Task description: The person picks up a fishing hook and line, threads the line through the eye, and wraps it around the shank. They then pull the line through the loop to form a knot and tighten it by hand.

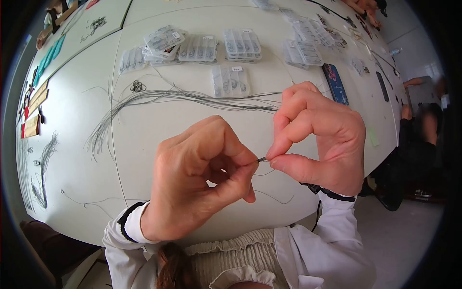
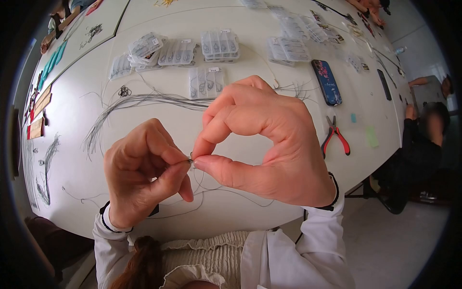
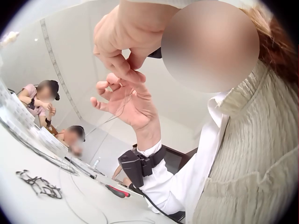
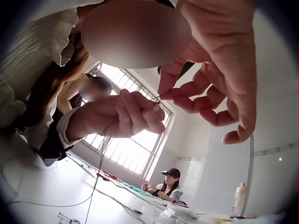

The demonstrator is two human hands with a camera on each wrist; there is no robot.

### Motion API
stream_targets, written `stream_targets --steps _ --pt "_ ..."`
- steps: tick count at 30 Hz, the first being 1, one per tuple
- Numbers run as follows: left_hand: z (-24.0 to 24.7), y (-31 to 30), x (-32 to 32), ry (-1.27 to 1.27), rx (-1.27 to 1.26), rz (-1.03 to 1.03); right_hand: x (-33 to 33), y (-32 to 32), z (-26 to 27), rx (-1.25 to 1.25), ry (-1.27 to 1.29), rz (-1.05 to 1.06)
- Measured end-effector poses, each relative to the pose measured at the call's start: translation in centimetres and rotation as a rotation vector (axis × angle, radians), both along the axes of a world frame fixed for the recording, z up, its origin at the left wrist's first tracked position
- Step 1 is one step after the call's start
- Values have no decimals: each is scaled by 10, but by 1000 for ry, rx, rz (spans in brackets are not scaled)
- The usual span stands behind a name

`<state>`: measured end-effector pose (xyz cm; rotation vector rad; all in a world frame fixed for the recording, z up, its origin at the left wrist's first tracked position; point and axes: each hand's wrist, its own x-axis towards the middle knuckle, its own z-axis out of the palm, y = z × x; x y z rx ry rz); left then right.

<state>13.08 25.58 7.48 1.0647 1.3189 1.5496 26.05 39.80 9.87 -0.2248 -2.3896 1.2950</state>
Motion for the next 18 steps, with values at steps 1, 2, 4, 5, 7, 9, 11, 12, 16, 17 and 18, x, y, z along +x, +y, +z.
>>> stream_targets --steps 1,2,4,5,7,9,11,12,16,17,18 --pt "1 0 0 0 0 1 0 -1 2 78 23 -14" --pt "1 0 1 27 10 26 1 -2 3 157 45 -29" --pt "3 -1 2 54 21 54 3 -7 4 222 61 -45" --pt "4 -1 3 63 19 76 3 -9 4 288 78 -64" --pt "4 -2 4 72 19 98 4 -11 6 328 75 -54" --pt "4 -3 3 131 50 120 4 -12 6 369 73 -45" --pt "4 -3 4 140 61 126 4 -13 6 350 65 -42" --pt "5 -3 5 149 70 131 3 -13 6 351 66 -41" --pt "1 -4 3 259 150 129 4 -15 6 344 60 -47" --pt "1 -4 4 309 164 139 4 -15 6 341 63 -47" --pt "1 -4 3 360 178 148 4 -15 6 342 64 -48"
